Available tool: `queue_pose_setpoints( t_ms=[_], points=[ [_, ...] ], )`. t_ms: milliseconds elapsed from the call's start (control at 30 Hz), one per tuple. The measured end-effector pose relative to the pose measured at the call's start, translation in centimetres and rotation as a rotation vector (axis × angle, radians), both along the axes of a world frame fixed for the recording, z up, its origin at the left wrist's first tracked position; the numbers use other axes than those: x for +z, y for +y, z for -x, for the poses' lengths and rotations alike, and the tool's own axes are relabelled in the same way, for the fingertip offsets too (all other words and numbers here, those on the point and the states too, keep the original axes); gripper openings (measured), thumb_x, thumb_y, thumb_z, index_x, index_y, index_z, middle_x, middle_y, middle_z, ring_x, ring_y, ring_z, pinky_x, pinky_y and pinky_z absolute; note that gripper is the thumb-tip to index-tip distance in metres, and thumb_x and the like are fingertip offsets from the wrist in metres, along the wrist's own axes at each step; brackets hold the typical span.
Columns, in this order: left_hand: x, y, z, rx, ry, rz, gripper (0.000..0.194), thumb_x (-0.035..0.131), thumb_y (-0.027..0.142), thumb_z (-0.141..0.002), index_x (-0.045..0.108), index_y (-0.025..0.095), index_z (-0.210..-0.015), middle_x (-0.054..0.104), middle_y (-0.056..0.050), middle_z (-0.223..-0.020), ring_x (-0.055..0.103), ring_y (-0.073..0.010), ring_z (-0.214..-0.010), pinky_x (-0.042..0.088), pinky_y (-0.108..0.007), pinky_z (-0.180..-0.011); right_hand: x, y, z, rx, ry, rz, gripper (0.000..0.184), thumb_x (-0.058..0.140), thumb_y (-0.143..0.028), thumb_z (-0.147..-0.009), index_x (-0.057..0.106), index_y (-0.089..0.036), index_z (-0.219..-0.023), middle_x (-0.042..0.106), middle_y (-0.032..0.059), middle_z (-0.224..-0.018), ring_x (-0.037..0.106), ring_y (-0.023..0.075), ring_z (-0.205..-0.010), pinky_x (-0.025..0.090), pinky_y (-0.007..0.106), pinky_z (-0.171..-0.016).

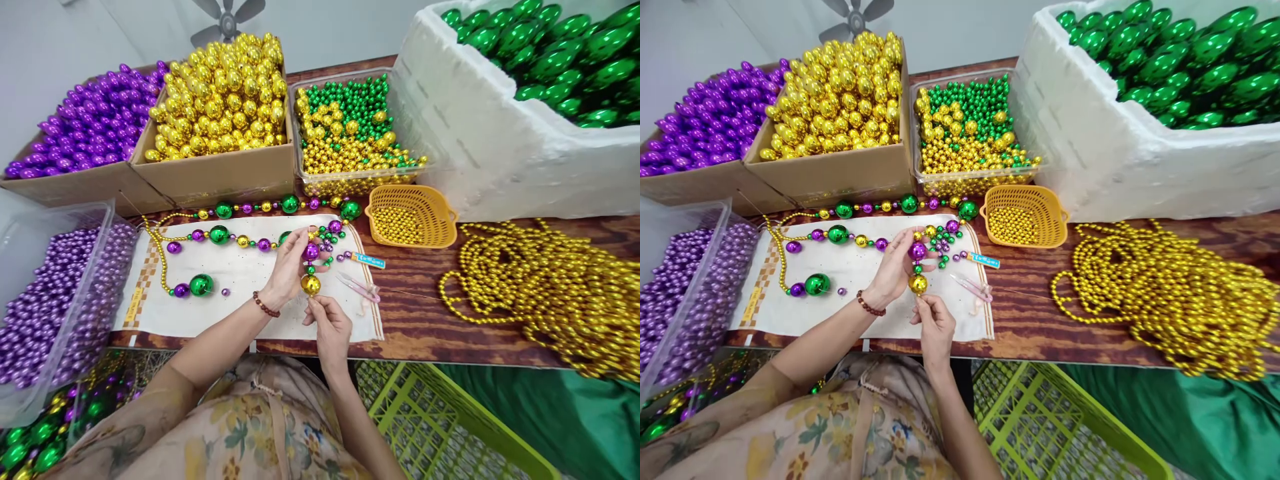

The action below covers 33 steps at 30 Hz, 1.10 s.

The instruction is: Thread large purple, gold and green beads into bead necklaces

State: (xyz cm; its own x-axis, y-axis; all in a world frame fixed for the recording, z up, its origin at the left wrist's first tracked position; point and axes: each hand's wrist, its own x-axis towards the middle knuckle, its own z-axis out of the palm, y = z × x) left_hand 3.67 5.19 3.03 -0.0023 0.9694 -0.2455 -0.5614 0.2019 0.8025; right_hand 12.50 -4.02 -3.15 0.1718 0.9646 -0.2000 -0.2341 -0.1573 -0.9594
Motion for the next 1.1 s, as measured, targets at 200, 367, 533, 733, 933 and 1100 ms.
queue_pose_setpoints(
  t_ms=[200, 367, 533, 733, 933, 1100],
  points=[
    [-1.7, 1.1, -0.4, -0.184, 0.158, 0.072, 0.036, 0.072, 0.048, -0.085, 0.067, 0.017, -0.102, 0.066, 0.000, -0.081, 0.049, -0.0034, -0.041, 0.028, -0.016, -0.033, -1.0, 1.5, -2.7, 0.153, -0.064, 0.050, 0.028, 0.070, -0.044, -0.079, 0.070, -0.017, -0.082, 0.063, -0.0024, -0.060, 0.054, 0.0107, -0.044, 0.046, 0.023, -0.045],
    [-2.2, 1.0, 0.1, -0.622, 0.172, 0.212, 0.034, 0.075, 0.044, -0.083, 0.070, 0.015, -0.099, 0.067, -0.002, -0.073, 0.053, -0.0060, -0.039, 0.025, -0.018, -0.033, -0.1, 4.9, -6.8, -0.083, -0.126, -0.050, 0.026, 0.072, -0.040, -0.080, 0.074, -0.018, -0.095, 0.070, -0.0011, -0.074, 0.049, 0.0067, -0.044, 0.042, 0.022, -0.045],
    [-2.9, 0.6, -0.1, -0.810, 0.206, 0.267, 0.035, 0.078, 0.045, -0.080, 0.070, 0.016, -0.098, 0.067, -0.001, -0.070, 0.049, -0.0043, -0.037, 0.025, -0.017, -0.034, -0.3, 6.2, -6.8, -0.002, -0.011, -0.050, 0.019, 0.078, -0.033, -0.070, 0.073, -0.018, -0.081, 0.067, -0.0028, -0.066, 0.049, 0.0072, -0.043, 0.038, 0.021, -0.042],
    [-4.2, 0.4, 0.1, -0.923, 0.191, 0.264, 0.031, 0.076, 0.045, -0.080, 0.073, 0.017, -0.094, 0.062, -0.001, -0.070, 0.042, -0.0042, -0.039, 0.021, -0.020, -0.033, -2.0, 5.9, -7.5, -0.199, 0.061, -0.016, 0.018, 0.074, -0.030, -0.070, 0.064, -0.017, -0.076, 0.063, -0.0050, -0.059, 0.051, 0.0066, -0.040, 0.039, 0.018, -0.040],
    [-6.2, 0.7, 1.3, -1.000, 0.163, 0.265, 0.033, 0.077, 0.047, -0.079, 0.074, 0.015, -0.087, 0.059, -0.001, -0.067, 0.029, -0.0015, -0.038, 0.008, -0.021, -0.036, -3.2, 6.8, -11.0, -0.430, 0.234, 0.082, 0.022, 0.069, -0.032, -0.079, 0.051, -0.021, -0.084, 0.071, -0.0027, -0.072, 0.059, 0.0112, -0.042, 0.049, 0.023, -0.039],
    [-6.6, 0.7, 1.2, -0.998, 0.223, 0.225, 0.038, 0.076, 0.052, -0.079, 0.073, 0.017, -0.091, 0.061, -0.001, -0.068, 0.033, -0.0021, -0.039, 0.011, -0.019, -0.037, -2.9, 5.1, -8.3, -0.136, 0.276, 0.103, 0.036, 0.085, -0.035, -0.067, 0.064, -0.018, -0.091, 0.072, 0.0002, -0.080, 0.067, 0.0110, -0.059, 0.051, 0.019, -0.047]
  ],
)
